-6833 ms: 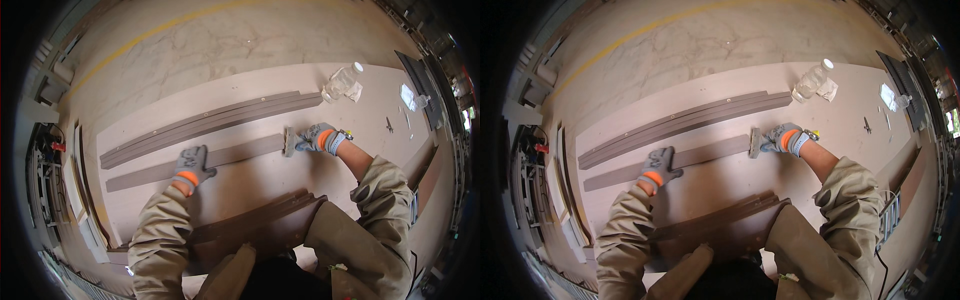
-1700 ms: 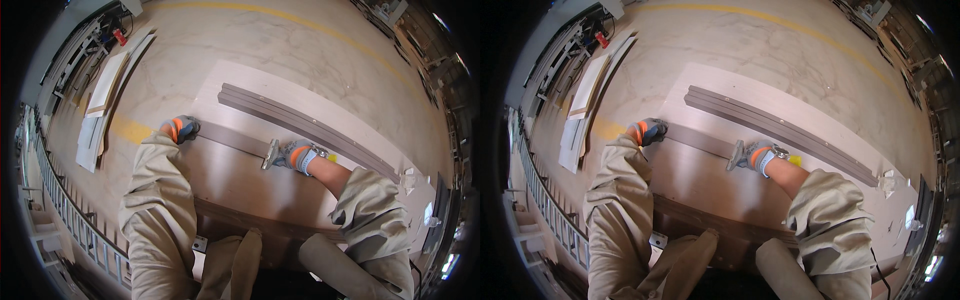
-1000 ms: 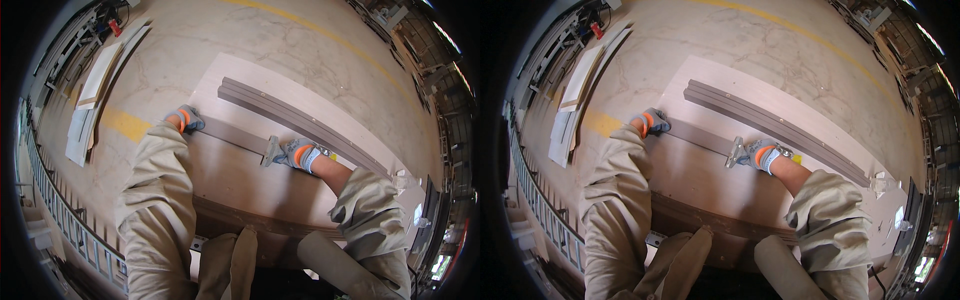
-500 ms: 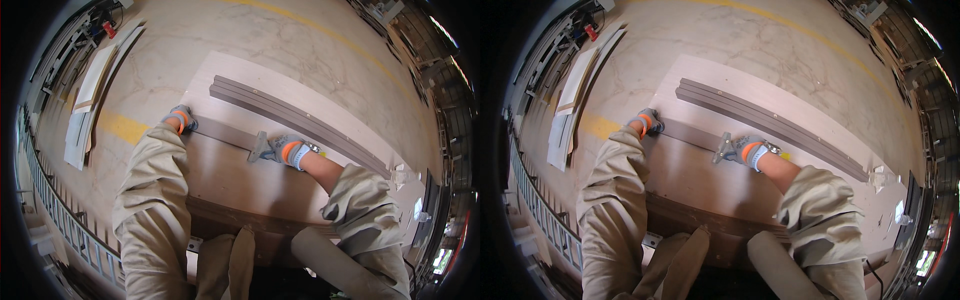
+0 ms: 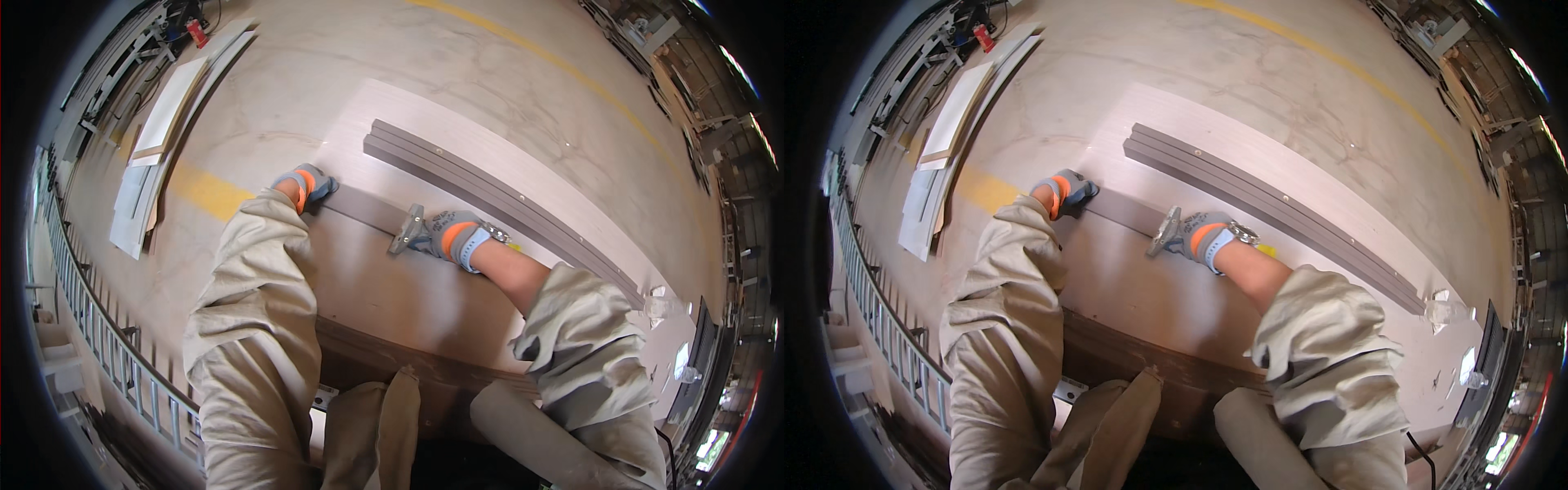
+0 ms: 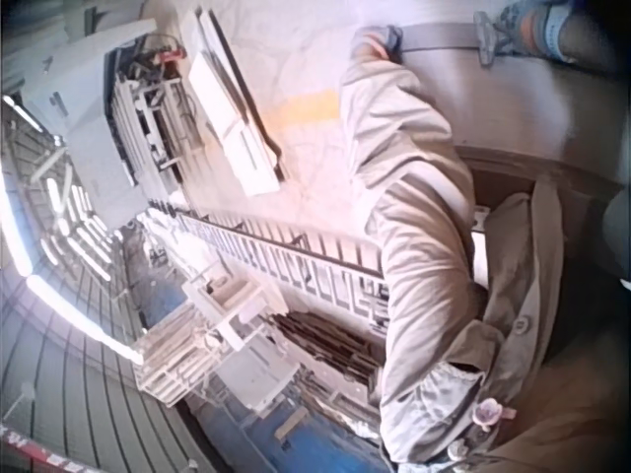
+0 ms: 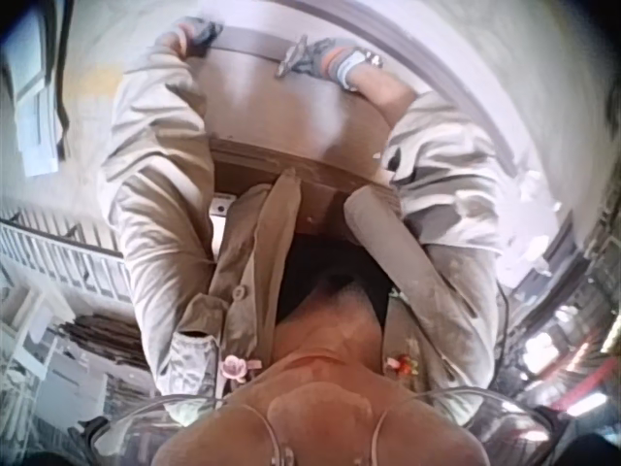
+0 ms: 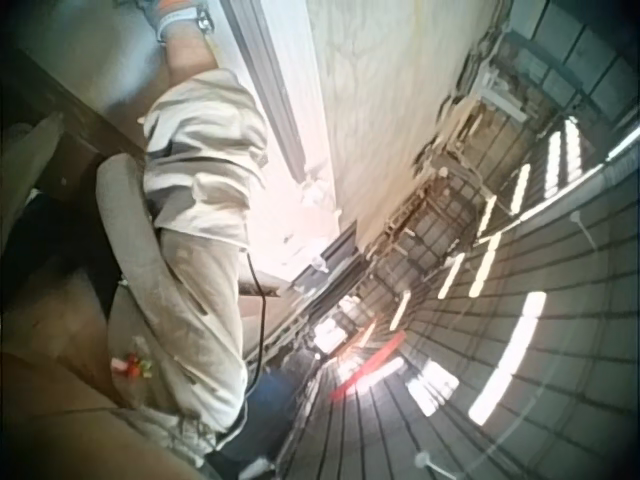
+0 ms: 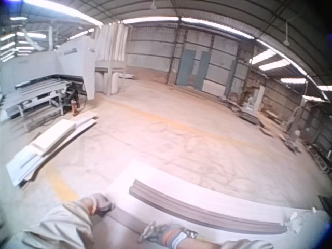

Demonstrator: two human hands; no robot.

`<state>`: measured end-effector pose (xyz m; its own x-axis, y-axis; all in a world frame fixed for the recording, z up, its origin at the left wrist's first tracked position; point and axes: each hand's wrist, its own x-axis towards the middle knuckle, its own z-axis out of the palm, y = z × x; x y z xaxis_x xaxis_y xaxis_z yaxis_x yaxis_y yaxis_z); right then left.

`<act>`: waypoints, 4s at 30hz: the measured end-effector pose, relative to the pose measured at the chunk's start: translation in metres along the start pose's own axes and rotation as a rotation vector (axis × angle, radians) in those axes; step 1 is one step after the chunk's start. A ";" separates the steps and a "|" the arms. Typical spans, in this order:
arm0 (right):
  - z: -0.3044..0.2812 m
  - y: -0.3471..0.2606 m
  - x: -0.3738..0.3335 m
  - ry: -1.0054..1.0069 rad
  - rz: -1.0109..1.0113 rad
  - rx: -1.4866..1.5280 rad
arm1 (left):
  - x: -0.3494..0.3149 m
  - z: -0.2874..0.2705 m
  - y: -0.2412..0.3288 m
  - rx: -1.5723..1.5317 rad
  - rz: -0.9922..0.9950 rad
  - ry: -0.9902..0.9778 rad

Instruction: Cleaning and scraping the edges and surfaces of finished wood furniture panels on a workbench.

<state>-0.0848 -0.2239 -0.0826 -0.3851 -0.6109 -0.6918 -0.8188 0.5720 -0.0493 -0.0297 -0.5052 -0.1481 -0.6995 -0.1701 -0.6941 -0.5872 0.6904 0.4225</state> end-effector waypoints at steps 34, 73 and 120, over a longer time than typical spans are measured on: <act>-0.021 -0.044 0.068 0.465 0.020 0.328 | -0.030 0.003 -0.005 -0.170 0.214 0.027; 0.262 0.206 -0.436 0.361 0.944 1.097 | -0.050 0.196 0.235 0.964 0.711 0.046; 0.311 0.312 -0.367 0.220 0.571 0.602 | -0.077 0.304 0.333 1.111 0.576 0.202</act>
<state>-0.0662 0.3495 -0.0682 -0.7945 -0.1977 -0.5742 -0.1330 0.9792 -0.1532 -0.0476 -0.0482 -0.1311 -0.8463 0.3139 -0.4305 0.4101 0.8996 -0.1503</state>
